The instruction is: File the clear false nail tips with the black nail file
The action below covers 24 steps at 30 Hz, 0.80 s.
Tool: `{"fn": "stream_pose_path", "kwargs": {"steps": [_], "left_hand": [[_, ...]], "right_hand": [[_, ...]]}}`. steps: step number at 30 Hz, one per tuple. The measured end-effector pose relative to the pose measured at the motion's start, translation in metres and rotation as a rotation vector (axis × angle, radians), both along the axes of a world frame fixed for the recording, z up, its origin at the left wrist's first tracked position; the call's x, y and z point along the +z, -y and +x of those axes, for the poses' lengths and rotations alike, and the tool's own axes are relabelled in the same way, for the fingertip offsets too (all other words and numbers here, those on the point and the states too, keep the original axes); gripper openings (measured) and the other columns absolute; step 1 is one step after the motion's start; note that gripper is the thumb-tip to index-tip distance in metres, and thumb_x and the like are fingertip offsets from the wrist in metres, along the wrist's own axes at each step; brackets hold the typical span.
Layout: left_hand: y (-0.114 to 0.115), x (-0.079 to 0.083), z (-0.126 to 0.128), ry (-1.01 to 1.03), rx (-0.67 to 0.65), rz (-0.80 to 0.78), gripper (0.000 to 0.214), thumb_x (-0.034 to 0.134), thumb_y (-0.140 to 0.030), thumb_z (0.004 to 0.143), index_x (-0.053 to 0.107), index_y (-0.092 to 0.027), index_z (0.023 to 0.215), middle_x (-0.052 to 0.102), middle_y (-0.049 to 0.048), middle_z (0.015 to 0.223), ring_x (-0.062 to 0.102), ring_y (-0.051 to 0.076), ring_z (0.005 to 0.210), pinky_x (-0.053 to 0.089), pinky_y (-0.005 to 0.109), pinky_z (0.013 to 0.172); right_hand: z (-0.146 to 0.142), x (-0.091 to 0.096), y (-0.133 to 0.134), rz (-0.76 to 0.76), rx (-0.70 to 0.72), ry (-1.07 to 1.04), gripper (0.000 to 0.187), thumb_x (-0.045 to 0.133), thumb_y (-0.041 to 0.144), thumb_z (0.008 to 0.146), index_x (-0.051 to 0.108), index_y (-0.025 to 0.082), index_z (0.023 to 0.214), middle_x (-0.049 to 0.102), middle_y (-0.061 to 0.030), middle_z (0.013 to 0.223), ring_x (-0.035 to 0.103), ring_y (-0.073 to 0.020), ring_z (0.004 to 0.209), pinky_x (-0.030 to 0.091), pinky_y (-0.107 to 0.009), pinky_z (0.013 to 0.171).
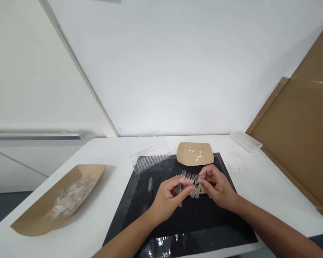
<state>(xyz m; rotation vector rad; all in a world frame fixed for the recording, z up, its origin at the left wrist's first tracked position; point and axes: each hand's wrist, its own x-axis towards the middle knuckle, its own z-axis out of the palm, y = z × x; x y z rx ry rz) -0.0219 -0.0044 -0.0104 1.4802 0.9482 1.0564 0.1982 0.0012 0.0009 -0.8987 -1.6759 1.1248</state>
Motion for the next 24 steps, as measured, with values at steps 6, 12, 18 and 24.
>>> {"fn": "stream_pose_path", "kwargs": {"steps": [6, 12, 18, 24], "left_hand": [[0.000, 0.003, 0.000, 0.035, 0.021, -0.061, 0.042, 0.080, -0.053, 0.084, 0.079, -0.013, 0.096, 0.070, 0.0040, 0.073, 0.050, 0.005, 0.043, 0.043, 0.017, 0.038], [-0.001, 0.004, -0.003, 0.037, 0.003, -0.098, 0.042, 0.078, -0.054, 0.086, 0.079, -0.013, 0.097, 0.070, 0.0044, 0.076, 0.049, 0.004, 0.041, 0.040, 0.017, 0.038], [0.000, 0.009, -0.001, 0.026, -0.028, -0.065, 0.039, 0.075, -0.053, 0.089, 0.080, -0.015, 0.098, 0.068, 0.0041, 0.083, 0.048, 0.003, 0.043, 0.039, 0.016, 0.037], [-0.001, 0.004, 0.003, 0.028, 0.006, -0.073, 0.039, 0.075, -0.053, 0.089, 0.083, -0.016, 0.100, 0.068, 0.0061, 0.087, 0.050, 0.006, 0.051, 0.044, 0.018, 0.040]], "right_hand": [[0.004, 0.004, 0.000, 0.249, -0.058, 0.211, 0.023, 0.072, 0.041, 0.096, 0.061, 0.025, 0.107, 0.060, 0.0010, 0.082, 0.057, -0.0137, 0.065, 0.051, -0.029, 0.063], [0.002, -0.001, 0.003, 0.275, -0.059, 0.254, 0.030, 0.072, 0.035, 0.096, 0.057, 0.027, 0.121, 0.064, -0.0010, 0.097, 0.047, -0.0100, 0.057, 0.050, -0.030, 0.061], [0.002, -0.004, 0.002, 0.357, -0.087, 0.308, 0.030, 0.072, 0.035, 0.097, 0.057, 0.028, 0.122, 0.063, -0.0015, 0.097, 0.048, -0.0121, 0.061, 0.050, -0.030, 0.063], [0.005, -0.003, -0.006, 0.422, -0.066, 0.401, 0.029, 0.068, 0.031, 0.100, 0.056, 0.026, 0.126, 0.064, -0.0031, 0.096, 0.060, -0.0186, 0.078, 0.054, -0.035, 0.076]]}}
